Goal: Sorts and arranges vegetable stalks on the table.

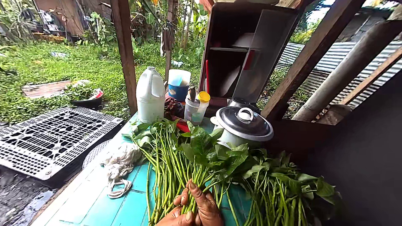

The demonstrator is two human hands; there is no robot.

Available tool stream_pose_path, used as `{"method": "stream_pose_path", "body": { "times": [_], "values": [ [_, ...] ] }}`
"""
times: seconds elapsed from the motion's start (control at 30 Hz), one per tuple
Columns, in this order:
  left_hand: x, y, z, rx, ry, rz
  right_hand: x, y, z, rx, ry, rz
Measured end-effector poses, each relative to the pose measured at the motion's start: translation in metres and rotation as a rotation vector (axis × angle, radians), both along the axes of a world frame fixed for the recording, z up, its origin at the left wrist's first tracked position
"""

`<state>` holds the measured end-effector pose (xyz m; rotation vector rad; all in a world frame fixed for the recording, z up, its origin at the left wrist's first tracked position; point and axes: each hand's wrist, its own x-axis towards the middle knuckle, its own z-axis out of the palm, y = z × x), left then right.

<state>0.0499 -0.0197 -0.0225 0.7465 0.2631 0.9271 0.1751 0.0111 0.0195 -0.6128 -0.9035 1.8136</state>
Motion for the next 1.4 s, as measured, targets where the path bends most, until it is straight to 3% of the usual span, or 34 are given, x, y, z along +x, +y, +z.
{"method": "stream_pose_path", "body": {
  "times": [0.33, 0.47, 0.6, 0.8, 0.9, 1.0, 1.1, 1.23, 1.4],
  "values": [
    [-0.015, -0.001, 0.012, -0.019, 0.084, 0.06, 0.002, -0.001, -0.001, 0.036, -0.001, -0.022],
    [-0.026, -0.001, 0.022, -0.114, 0.101, 0.265, 0.008, 0.008, 0.005, 0.078, -0.227, -0.102],
    [-0.025, 0.006, 0.025, -0.255, 0.143, 0.505, 0.009, 0.014, -0.002, 0.251, -0.43, -0.163],
    [-0.022, 0.011, 0.022, -0.333, 0.178, 0.602, 0.023, 0.018, 0.003, 0.431, -0.687, -0.36],
    [-0.021, 0.01, 0.024, -0.345, 0.189, 0.589, 0.041, 0.018, 0.018, 0.536, -1.136, -0.517],
    [-0.021, 0.012, 0.024, -0.369, 0.195, 0.597, 0.05, 0.017, 0.05, 0.313, -1.681, -0.247],
    [-0.02, 0.015, 0.023, -0.382, 0.192, 0.595, 0.046, 0.022, 0.056, 0.085, -1.92, 0.089],
    [-0.018, 0.014, 0.024, -0.413, 0.184, 0.601, 0.045, 0.03, 0.028, 0.007, -1.922, 0.246],
    [-0.017, 0.013, 0.023, -0.433, 0.181, 0.6, 0.052, 0.031, 0.025, 0.054, -1.807, 0.211]
  ]
}}
